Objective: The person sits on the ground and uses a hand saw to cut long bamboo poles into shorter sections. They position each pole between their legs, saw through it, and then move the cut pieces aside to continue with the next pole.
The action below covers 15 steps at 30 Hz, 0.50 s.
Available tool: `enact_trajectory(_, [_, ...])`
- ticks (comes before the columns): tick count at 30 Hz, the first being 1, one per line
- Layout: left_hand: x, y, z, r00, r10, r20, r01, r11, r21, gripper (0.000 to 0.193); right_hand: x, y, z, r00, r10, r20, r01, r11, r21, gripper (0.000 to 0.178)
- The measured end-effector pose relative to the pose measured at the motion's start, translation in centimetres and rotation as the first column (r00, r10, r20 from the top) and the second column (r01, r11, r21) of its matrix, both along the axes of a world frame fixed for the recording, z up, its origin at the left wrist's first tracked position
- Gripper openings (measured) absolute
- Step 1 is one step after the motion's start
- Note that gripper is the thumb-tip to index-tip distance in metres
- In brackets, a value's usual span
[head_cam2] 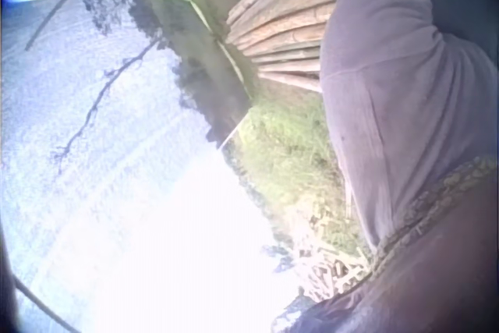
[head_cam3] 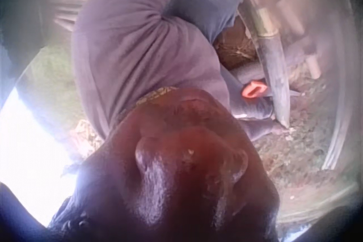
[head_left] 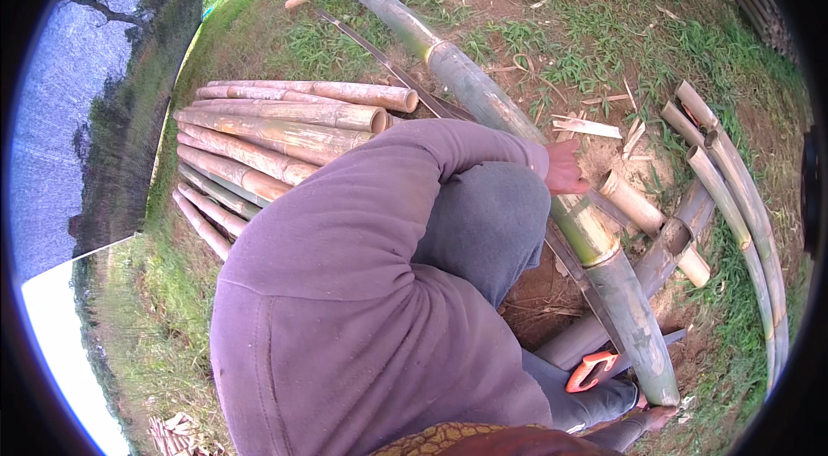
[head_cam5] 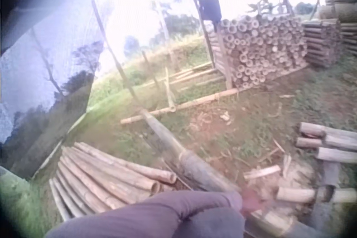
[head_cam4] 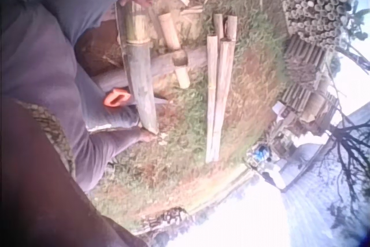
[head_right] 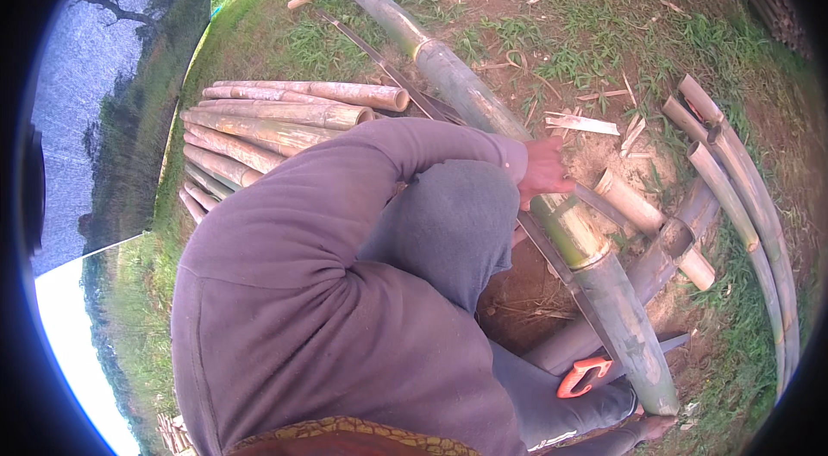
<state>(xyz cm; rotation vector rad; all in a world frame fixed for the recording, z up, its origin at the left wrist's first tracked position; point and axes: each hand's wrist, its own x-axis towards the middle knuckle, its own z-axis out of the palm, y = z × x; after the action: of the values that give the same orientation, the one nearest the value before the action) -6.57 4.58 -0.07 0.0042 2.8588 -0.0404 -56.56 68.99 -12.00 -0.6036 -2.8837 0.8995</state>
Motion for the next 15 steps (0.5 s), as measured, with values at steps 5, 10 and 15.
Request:
enact_trajectory(5, [-1.6,-1.8,0.2,0.998,0.030,-0.047,-0.028,0.998,0.051,0.080,2.4,2.9,-1.5,0.992,-0.112,-0.055,0.103,0.983,-0.151,0.082])
enact_trajectory(10, [0.4,-5.0,1.1,0.993,0.083,-0.083,-0.077,0.994,0.072,0.079,6.7,-4.1,0.1,0.985,0.070,-0.155,-0.053,0.992,0.113,0.091])
enact_trajectory(15, [2.4,-11.7,0.2,0.894,0.443,0.068,-0.418,0.879,-0.232,0.112,6.1,-20.0,0.5,0.967,0.180,-0.177,-0.230,0.918,-0.323,0.068])
